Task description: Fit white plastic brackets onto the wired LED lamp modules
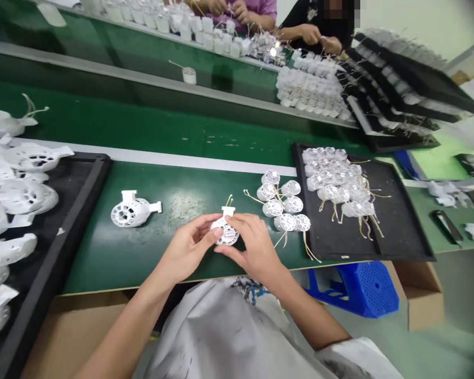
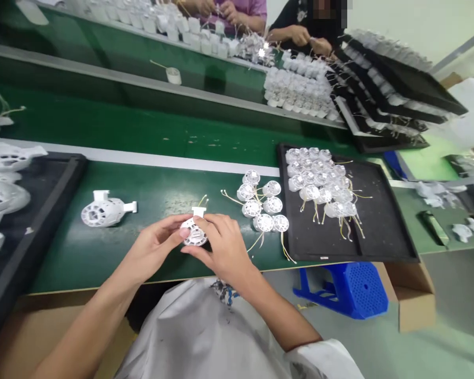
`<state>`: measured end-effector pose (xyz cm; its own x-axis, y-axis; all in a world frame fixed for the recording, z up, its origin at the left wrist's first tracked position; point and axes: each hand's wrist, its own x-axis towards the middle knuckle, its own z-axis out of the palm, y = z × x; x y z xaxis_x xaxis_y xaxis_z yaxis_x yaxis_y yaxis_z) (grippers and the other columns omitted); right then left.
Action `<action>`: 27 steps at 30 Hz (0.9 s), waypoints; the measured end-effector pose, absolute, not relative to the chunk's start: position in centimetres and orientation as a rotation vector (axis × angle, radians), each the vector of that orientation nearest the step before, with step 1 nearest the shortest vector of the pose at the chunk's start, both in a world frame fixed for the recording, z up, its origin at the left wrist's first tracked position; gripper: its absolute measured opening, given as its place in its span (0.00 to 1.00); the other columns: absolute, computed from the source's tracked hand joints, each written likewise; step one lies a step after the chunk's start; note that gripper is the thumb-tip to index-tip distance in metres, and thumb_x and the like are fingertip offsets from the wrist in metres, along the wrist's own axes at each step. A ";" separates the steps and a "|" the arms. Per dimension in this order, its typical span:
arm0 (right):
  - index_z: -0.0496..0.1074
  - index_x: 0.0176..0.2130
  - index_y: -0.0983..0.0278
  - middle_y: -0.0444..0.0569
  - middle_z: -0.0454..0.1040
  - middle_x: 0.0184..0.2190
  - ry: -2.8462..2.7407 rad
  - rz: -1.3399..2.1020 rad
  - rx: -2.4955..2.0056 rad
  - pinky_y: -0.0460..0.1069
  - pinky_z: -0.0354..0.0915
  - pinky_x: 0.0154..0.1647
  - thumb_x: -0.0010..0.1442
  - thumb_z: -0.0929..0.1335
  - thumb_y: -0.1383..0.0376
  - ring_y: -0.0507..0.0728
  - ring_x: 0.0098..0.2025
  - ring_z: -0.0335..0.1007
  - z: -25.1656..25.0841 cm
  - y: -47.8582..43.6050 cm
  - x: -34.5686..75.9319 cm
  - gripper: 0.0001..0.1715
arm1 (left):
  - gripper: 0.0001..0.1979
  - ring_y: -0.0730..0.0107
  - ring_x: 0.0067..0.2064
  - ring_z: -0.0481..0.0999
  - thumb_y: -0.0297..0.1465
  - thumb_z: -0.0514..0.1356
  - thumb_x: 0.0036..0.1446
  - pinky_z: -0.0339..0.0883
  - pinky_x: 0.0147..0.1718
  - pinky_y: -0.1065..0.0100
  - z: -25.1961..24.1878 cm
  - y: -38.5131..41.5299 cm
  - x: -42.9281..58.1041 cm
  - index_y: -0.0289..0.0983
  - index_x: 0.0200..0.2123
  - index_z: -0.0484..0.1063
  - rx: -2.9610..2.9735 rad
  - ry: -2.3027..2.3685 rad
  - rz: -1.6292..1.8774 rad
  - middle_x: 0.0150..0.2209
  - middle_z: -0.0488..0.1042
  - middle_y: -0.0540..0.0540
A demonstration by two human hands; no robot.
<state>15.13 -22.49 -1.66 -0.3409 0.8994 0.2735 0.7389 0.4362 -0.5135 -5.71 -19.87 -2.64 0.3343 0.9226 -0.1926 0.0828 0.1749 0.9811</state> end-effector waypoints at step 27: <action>0.79 0.50 0.57 0.48 0.73 0.45 -1.839 0.903 -1.429 0.54 0.71 0.55 0.67 0.75 0.61 0.57 0.48 0.74 -4.2 -21.6 16.7 0.11 | 0.22 0.53 0.56 0.71 0.38 0.62 0.70 0.63 0.54 0.54 -6.3 -20.2 -4.0 0.43 0.63 0.67 2.134 1.266 0.543 0.57 0.73 0.41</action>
<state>16.70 -21.57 -4.22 -0.2109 0.9750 0.0697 0.5411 0.1758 -0.8224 -3.96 -20.15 -6.31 0.4633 0.8850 0.0457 0.6433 -0.3713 0.6696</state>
